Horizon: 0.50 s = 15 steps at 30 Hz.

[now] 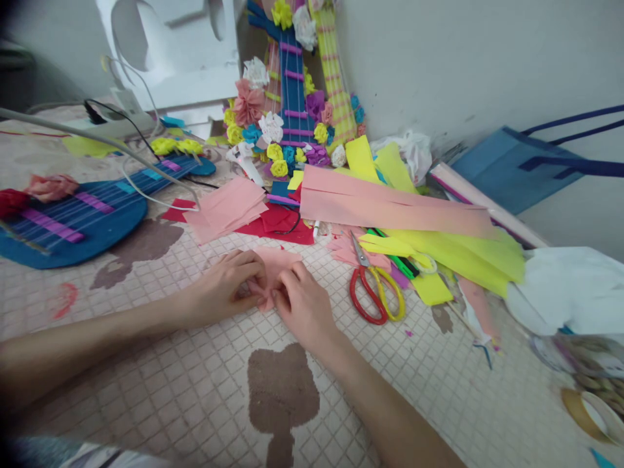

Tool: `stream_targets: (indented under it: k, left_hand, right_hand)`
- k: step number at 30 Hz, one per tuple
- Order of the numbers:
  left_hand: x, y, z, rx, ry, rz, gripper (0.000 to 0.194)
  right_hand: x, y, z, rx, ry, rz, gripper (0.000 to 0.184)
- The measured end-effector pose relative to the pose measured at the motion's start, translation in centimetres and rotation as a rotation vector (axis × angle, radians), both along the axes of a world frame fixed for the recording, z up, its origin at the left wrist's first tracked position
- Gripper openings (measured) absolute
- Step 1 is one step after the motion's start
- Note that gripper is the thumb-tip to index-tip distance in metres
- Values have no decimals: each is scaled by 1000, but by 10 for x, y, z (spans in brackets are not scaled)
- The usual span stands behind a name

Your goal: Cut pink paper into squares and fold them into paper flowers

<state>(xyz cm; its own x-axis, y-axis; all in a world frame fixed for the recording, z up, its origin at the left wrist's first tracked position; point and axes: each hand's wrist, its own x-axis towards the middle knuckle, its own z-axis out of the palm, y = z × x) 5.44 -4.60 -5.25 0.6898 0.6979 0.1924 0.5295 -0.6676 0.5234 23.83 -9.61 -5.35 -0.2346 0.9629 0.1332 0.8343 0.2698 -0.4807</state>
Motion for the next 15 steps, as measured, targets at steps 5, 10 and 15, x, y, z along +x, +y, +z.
stream_targets:
  k: [5, 10, 15]
  left_hand:
    - [0, 0, 2, -32, 5, 7, 7]
    - [1, 0, 2, -22, 4, 14, 3]
    - [2, 0, 2, -18, 10, 26, 3]
  right_hand:
    - [1, 0, 0, 3, 9, 19, 6]
    - [0, -1, 2, -15, 24, 8, 6]
    - [-1, -1, 1, -24, 40, 5, 7]
